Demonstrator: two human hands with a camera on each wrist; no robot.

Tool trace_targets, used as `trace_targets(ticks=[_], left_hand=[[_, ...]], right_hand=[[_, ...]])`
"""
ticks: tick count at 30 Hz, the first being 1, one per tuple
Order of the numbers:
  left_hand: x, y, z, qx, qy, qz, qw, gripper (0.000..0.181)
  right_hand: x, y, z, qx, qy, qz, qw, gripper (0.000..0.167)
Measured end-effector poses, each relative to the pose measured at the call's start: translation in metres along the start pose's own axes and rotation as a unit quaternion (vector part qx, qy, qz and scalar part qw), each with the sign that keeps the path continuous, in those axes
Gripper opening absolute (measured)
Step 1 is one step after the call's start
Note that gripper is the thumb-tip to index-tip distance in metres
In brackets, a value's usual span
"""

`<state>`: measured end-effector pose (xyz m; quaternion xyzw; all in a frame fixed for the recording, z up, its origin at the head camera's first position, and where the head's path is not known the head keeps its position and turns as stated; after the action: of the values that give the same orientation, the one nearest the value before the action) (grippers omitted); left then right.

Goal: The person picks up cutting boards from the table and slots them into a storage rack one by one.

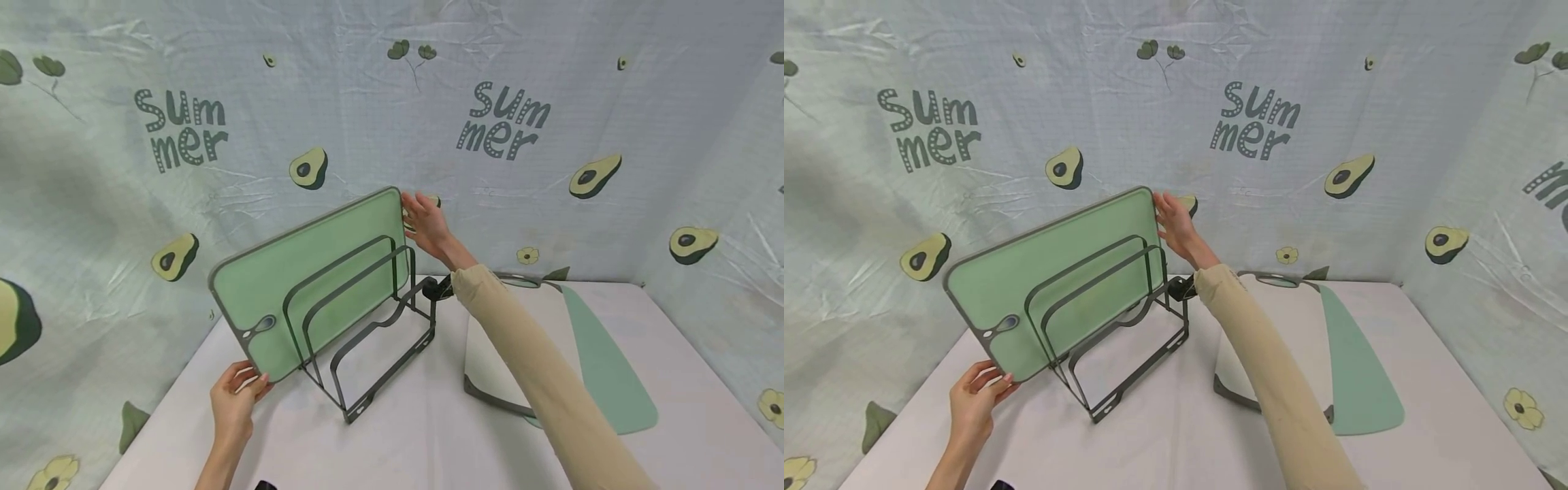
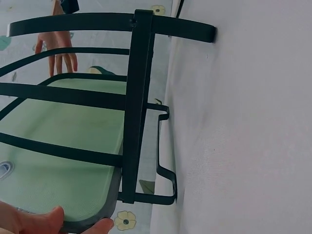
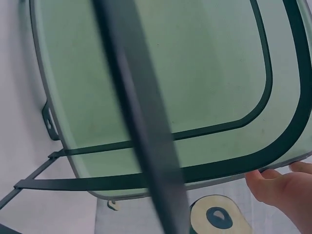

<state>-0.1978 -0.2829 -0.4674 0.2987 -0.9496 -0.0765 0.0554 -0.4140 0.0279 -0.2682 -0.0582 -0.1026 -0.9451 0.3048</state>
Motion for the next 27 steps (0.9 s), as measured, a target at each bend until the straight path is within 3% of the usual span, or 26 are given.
trace_targets(ticks=[2,5,12,14,17,19,21,23,25,27], left_hand=[[0.002,-0.002,0.004,0.016,-0.023,-0.022,0.9994,0.030],[0.005,-0.003,0.008,0.034,-0.042,-0.029,0.9981,0.029],[0.007,-0.007,0.007,0.006,-0.040,0.004,0.9992,0.031],[0.008,-0.010,0.004,-0.013,-0.018,0.000,0.9998,0.032],[0.009,-0.012,-0.009,-0.063,0.044,0.002,0.9970,0.032],[0.006,-0.012,-0.025,-0.100,0.093,0.016,0.9905,0.031],[0.003,-0.010,-0.041,-0.150,0.134,0.036,0.9788,0.031],[0.004,-0.010,-0.051,-0.170,0.158,0.039,0.9720,0.031],[0.016,-0.017,-0.043,-0.159,0.184,0.021,0.9698,0.034],[0.024,-0.019,-0.041,-0.150,0.201,0.024,0.9676,0.036]], right_hand=[[0.000,0.000,-0.001,-0.006,0.003,0.003,1.0000,0.055],[-0.001,0.000,-0.001,-0.007,0.005,0.004,1.0000,0.054],[-0.020,-0.001,-0.002,-0.001,0.021,0.009,0.9997,0.053],[-0.030,-0.004,-0.002,-0.002,0.028,0.012,0.9995,0.053],[-0.047,-0.009,-0.003,0.005,0.040,0.018,0.9990,0.053],[-0.059,-0.014,-0.005,0.015,0.047,0.028,0.9984,0.053],[-0.072,-0.019,-0.008,0.027,0.057,0.034,0.9975,0.053],[-0.085,-0.024,-0.011,0.041,0.064,0.040,0.9962,0.053],[-0.098,-0.030,-0.014,0.054,0.072,0.042,0.9950,0.053],[-0.110,-0.035,-0.017,0.066,0.077,0.043,0.9939,0.053]])
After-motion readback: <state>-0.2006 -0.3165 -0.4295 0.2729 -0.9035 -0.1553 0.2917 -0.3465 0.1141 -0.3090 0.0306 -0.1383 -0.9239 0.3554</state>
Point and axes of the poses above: each hand's wrist, its own x-axis towards the middle knuckle, its own y-axis out of the palm, z = x × y, the point moved 5 cm from there along x, towards the middle knuckle, and after that the axes turned 1 degree about -x, right-handed, at the moved point
